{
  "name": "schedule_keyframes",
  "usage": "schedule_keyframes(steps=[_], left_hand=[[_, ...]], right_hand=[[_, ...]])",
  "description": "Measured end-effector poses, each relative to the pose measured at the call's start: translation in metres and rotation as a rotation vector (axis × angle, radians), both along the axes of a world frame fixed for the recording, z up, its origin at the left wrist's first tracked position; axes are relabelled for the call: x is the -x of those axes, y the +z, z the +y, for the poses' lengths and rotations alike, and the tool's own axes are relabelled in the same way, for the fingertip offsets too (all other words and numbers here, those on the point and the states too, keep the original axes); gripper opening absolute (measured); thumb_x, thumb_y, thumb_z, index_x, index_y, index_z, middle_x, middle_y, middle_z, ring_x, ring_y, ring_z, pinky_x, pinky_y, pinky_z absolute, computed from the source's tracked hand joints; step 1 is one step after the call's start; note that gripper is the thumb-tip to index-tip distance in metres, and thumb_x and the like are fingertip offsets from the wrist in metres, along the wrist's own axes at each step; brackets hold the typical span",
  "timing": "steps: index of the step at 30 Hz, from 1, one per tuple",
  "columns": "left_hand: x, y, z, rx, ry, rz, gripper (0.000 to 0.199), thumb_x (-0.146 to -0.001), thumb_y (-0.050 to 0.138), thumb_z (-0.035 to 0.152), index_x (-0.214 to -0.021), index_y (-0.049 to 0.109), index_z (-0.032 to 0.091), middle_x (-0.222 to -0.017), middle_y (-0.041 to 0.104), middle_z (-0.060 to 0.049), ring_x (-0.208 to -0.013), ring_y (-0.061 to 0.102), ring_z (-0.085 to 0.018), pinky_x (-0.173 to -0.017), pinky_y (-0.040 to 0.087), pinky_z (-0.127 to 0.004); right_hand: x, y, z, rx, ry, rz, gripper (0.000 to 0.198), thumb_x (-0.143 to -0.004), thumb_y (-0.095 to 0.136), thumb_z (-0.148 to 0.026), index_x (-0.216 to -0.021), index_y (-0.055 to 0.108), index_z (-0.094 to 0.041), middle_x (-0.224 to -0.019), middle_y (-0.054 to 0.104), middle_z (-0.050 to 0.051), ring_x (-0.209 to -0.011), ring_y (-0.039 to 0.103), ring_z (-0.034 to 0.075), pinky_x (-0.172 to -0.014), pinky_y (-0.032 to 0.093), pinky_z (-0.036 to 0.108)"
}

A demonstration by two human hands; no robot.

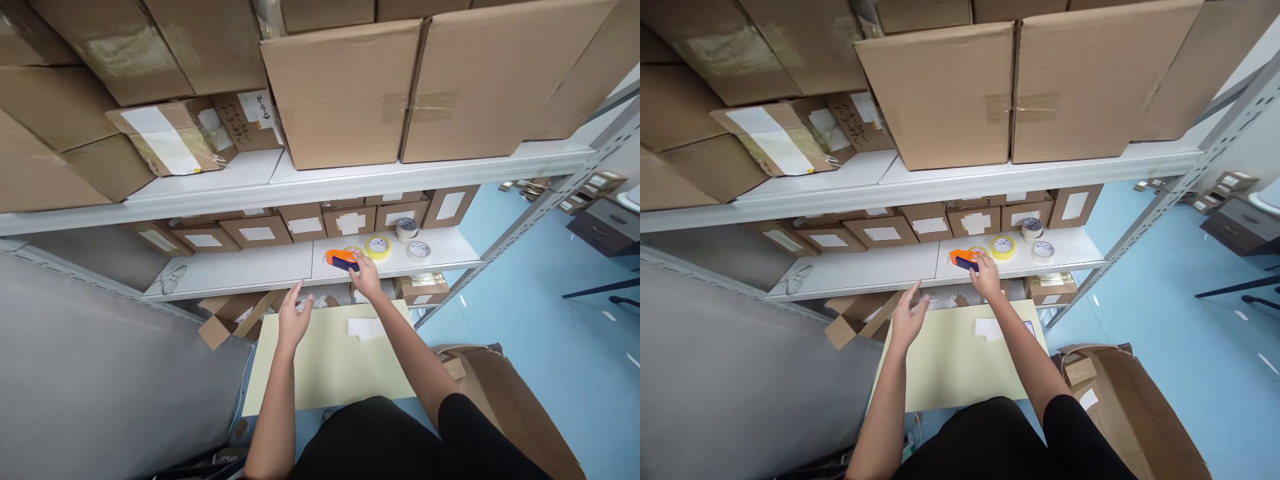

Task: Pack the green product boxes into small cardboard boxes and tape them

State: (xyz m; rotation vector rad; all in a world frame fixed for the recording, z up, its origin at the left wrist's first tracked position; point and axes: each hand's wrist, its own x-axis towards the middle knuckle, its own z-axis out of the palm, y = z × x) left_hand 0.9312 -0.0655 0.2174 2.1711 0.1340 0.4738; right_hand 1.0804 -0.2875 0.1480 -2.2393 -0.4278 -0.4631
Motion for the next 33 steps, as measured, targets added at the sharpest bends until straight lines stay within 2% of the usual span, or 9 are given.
schedule_keyframes(steps=[4,9,14,17,21,25,29,33], left_hand=[[-0.009,-0.007,-0.013,-0.078,0.029,-0.001,0.048,-0.097,0.057,0.046,-0.142,0.06,0.027,-0.146,0.059,-0.011,-0.135,0.055,-0.03,-0.098,0.058,-0.045],[-0.015,-0.02,-0.031,-0.23,-0.014,-0.005,0.046,-0.099,0.053,0.044,-0.141,0.06,0.025,-0.149,0.057,-0.011,-0.141,0.05,-0.03,-0.103,0.056,-0.047],[-0.013,-0.032,-0.037,-0.304,-0.035,0.019,0.045,-0.1,0.051,0.041,-0.142,0.059,0.026,-0.151,0.055,-0.011,-0.141,0.05,-0.03,-0.107,0.053,-0.048],[-0.009,-0.035,-0.031,-0.304,-0.026,0.038,0.046,-0.1,0.05,0.041,-0.143,0.058,0.027,-0.152,0.054,-0.01,-0.141,0.05,-0.03,-0.108,0.052,-0.049],[-0.003,-0.037,-0.015,-0.272,0.009,0.053,0.047,-0.1,0.049,0.042,-0.145,0.056,0.027,-0.154,0.053,-0.01,-0.142,0.049,-0.029,-0.112,0.048,-0.05],[0.005,-0.039,0.011,-0.24,0.03,0.042,0.05,-0.101,0.049,0.042,-0.147,0.053,0.025,-0.155,0.052,-0.011,-0.144,0.047,-0.029,-0.118,0.042,-0.05],[0.019,-0.039,0.053,-0.216,0.077,0.018,0.053,-0.101,0.05,0.043,-0.15,0.05,0.024,-0.156,0.05,-0.012,-0.146,0.045,-0.028,-0.121,0.038,-0.05],[0.041,-0.032,0.108,-0.201,0.141,-0.026,0.054,-0.101,0.049,0.044,-0.151,0.049,0.022,-0.155,0.051,-0.013,-0.146,0.046,-0.028,-0.122,0.037,-0.051]], right_hand=[[0.026,0.002,-0.03,-0.149,0.026,-0.029,0.052,-0.096,0.055,-0.036,-0.146,0.055,-0.02,-0.145,0.058,0.015,-0.139,0.048,0.031,-0.119,0.038,0.051],[0.052,-0.006,-0.059,-0.25,0.054,0.099,0.049,-0.097,0.057,-0.04,-0.144,0.058,-0.025,-0.153,0.053,0.012,-0.144,0.045,0.028,-0.121,0.038,0.05],[0.068,-0.026,-0.066,-0.288,0.099,0.21,0.037,-0.098,0.057,-0.041,-0.129,0.069,-0.025,-0.151,0.056,0.012,-0.143,0.049,0.028,-0.118,0.042,0.05],[0.074,-0.036,-0.059,-0.299,0.119,0.233,0.037,-0.099,0.057,-0.041,-0.129,0.069,-0.025,-0.15,0.057,0.013,-0.141,0.051,0.028,-0.115,0.045,0.05],[0.08,-0.041,-0.042,-0.273,0.141,0.232,0.042,-0.1,0.056,-0.042,-0.138,0.063,-0.027,-0.149,0.057,0.012,-0.142,0.051,0.028,-0.116,0.043,0.052],[0.082,-0.032,-0.014,-0.242,0.181,0.223,0.047,-0.1,0.055,-0.041,-0.145,0.057,-0.027,-0.152,0.055,0.012,-0.144,0.048,0.028,-0.119,0.041,0.052],[0.081,-0.015,0.033,-0.213,0.231,0.225,0.051,-0.101,0.054,-0.043,-0.149,0.053,-0.026,-0.157,0.05,0.011,-0.148,0.043,0.027,-0.122,0.037,0.052],[0.085,0.0,0.097,-0.188,0.298,0.217,0.052,-0.101,0.053,-0.046,-0.15,0.053,-0.027,-0.157,0.05,0.01,-0.148,0.042,0.027,-0.123,0.036,0.053]])
